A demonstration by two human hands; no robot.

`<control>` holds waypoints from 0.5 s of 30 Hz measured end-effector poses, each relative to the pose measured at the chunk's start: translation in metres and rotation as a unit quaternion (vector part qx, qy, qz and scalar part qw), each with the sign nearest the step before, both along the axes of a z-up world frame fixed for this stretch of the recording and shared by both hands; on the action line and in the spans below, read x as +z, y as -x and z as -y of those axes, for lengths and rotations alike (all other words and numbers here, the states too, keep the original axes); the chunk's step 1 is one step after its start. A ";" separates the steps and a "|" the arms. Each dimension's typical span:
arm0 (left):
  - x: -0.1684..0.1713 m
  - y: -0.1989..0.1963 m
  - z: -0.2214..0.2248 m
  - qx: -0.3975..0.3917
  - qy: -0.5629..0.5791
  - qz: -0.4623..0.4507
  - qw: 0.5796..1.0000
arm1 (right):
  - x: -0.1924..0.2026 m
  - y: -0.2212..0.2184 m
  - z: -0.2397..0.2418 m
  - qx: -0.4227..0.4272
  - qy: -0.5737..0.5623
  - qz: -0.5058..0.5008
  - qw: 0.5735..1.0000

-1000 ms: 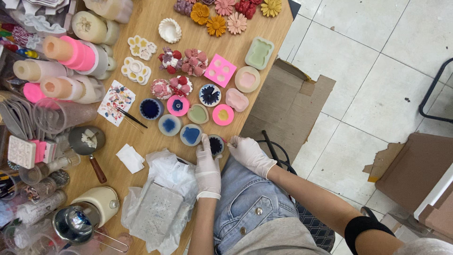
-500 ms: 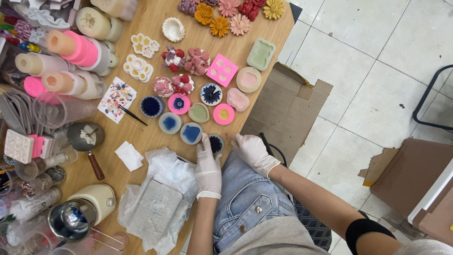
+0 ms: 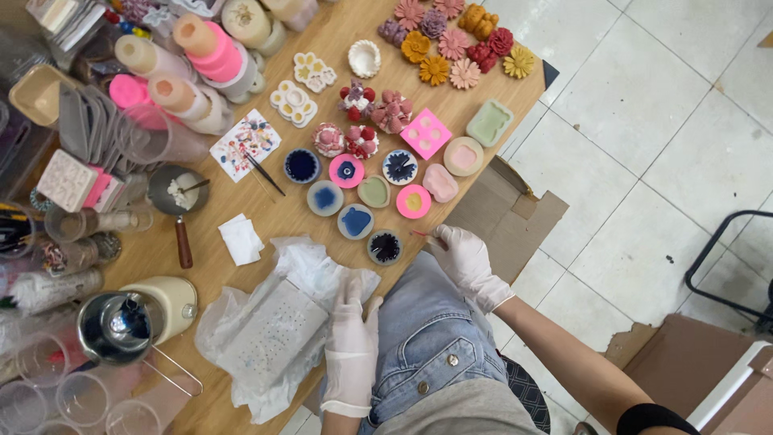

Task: The person is making decorative candles by hand and using a tool. They use a small spoon to pour colored liquid wax into various molds, add small wax flower decorations to the surface, and use a thin tool to refine the placement of elements.

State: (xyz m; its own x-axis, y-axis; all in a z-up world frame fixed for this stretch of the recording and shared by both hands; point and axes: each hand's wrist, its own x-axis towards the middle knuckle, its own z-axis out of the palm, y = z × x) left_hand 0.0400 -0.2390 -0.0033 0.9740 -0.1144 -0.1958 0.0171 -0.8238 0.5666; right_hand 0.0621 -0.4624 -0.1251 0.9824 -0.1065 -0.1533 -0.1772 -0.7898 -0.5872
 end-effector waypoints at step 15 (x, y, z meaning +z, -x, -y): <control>-0.209 0.005 0.072 -0.078 0.101 -0.218 0.968 | -0.040 -0.009 0.001 0.091 0.104 0.015 0.990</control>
